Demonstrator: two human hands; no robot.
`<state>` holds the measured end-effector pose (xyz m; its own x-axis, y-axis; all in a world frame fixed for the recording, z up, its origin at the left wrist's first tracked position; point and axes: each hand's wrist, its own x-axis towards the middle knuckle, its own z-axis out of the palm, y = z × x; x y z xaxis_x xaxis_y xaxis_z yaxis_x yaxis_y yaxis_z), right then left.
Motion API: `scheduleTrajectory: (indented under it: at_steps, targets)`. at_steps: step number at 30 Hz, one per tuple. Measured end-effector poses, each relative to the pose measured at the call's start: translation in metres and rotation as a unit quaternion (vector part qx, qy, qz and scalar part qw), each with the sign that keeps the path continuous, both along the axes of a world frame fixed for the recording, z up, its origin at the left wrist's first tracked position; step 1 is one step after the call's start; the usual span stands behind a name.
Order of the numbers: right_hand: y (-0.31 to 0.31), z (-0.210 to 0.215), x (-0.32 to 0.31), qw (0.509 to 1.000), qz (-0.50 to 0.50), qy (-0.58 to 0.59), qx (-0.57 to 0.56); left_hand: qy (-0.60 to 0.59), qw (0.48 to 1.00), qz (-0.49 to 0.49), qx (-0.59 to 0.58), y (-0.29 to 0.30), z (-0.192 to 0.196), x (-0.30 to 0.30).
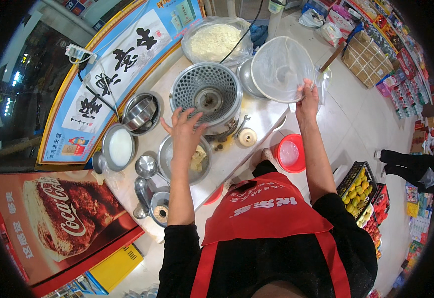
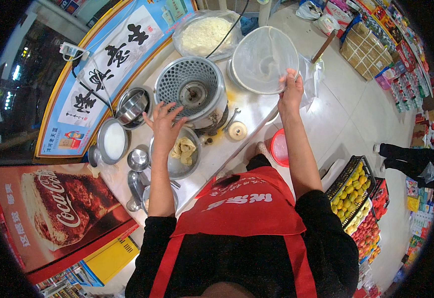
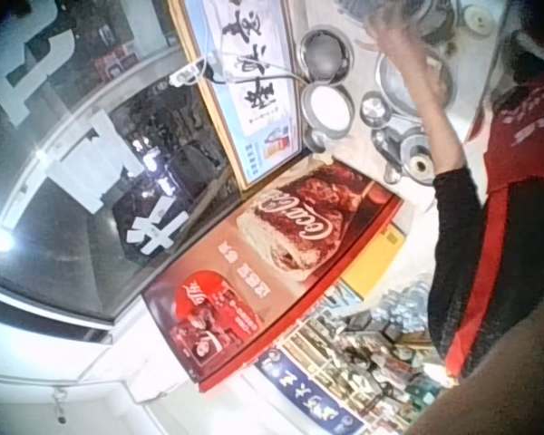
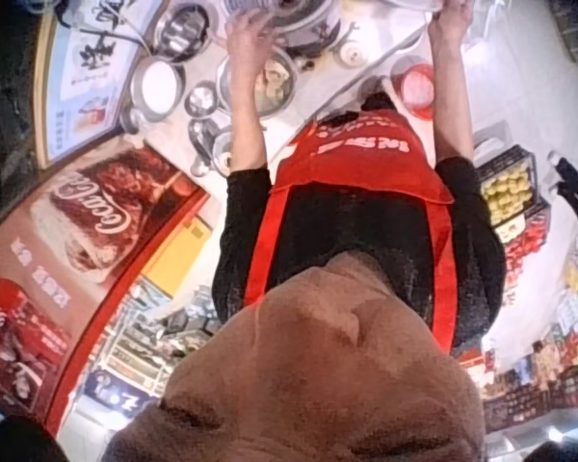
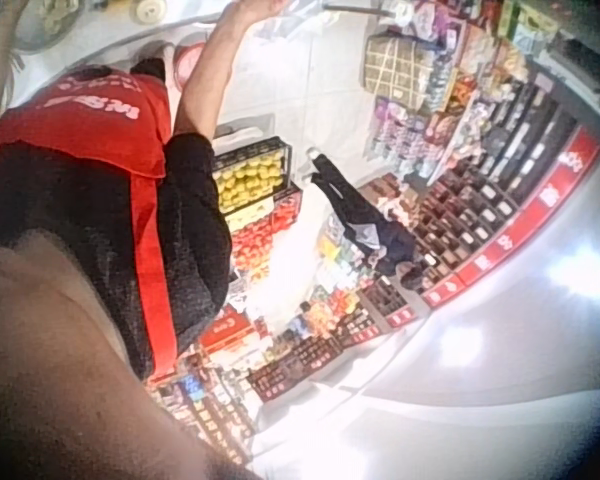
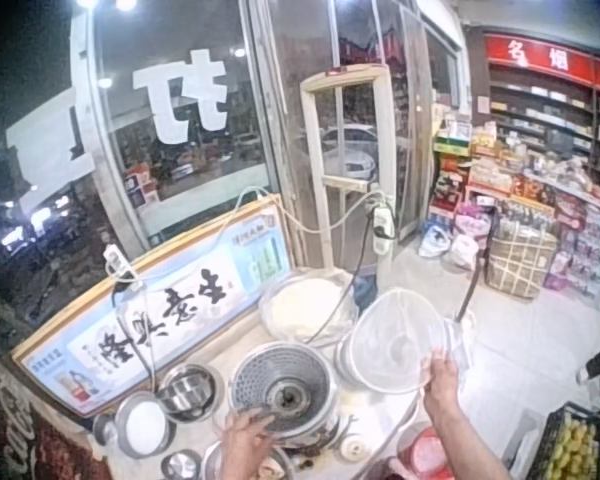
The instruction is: The person assembles a food processor by placing a dough-like mass into the bowl, attaching the perforated drum, securing the lid, and inserting the central spindle. They then remove the drum and wipe the interior of the bowl with a cloth.
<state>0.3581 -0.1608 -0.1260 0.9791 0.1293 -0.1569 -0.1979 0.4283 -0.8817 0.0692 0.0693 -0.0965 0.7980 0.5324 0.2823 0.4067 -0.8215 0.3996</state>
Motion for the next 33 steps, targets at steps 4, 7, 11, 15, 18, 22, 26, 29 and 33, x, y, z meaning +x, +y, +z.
scheduleTrajectory:
  at_steps: [4,7,11,15,18,22,26,29,33]
  targets:
    - [0.006,0.003,-0.002,1.0,0.013,-0.011,0.001,0.017,1.0,0.007,-0.004,0.004,-0.001,-0.004]
    - [0.008,0.005,-0.001,1.0,0.026,0.0,0.014,0.012,1.0,0.004,-0.017,0.006,-0.004,-0.006]
    - [0.008,0.002,0.0,0.997,0.059,-0.004,0.042,0.01,1.0,0.003,-0.028,0.01,-0.009,-0.01]
    - [0.013,0.0,-0.001,0.997,0.062,-0.002,0.043,0.011,1.0,-0.003,-0.008,0.012,-0.012,-0.011]
    - [0.021,0.004,-0.005,0.994,0.095,-0.002,0.048,0.028,0.999,-0.006,-0.037,0.021,-0.012,-0.013]
    - [0.041,0.011,-0.018,0.97,0.219,0.014,0.103,0.009,0.995,-0.042,-0.092,0.039,-0.005,-0.012]
    - [0.068,0.012,-0.035,0.934,0.343,0.055,0.083,-0.222,0.874,-0.037,-0.431,0.03,-0.005,0.011]
    - [0.086,0.01,-0.046,0.909,0.414,0.014,0.051,-0.315,0.774,0.0,-0.549,0.014,-0.005,0.031]
    - [0.108,0.009,-0.059,0.926,0.311,-0.159,-0.143,-0.338,0.78,0.048,-0.524,-0.003,-0.002,0.039]
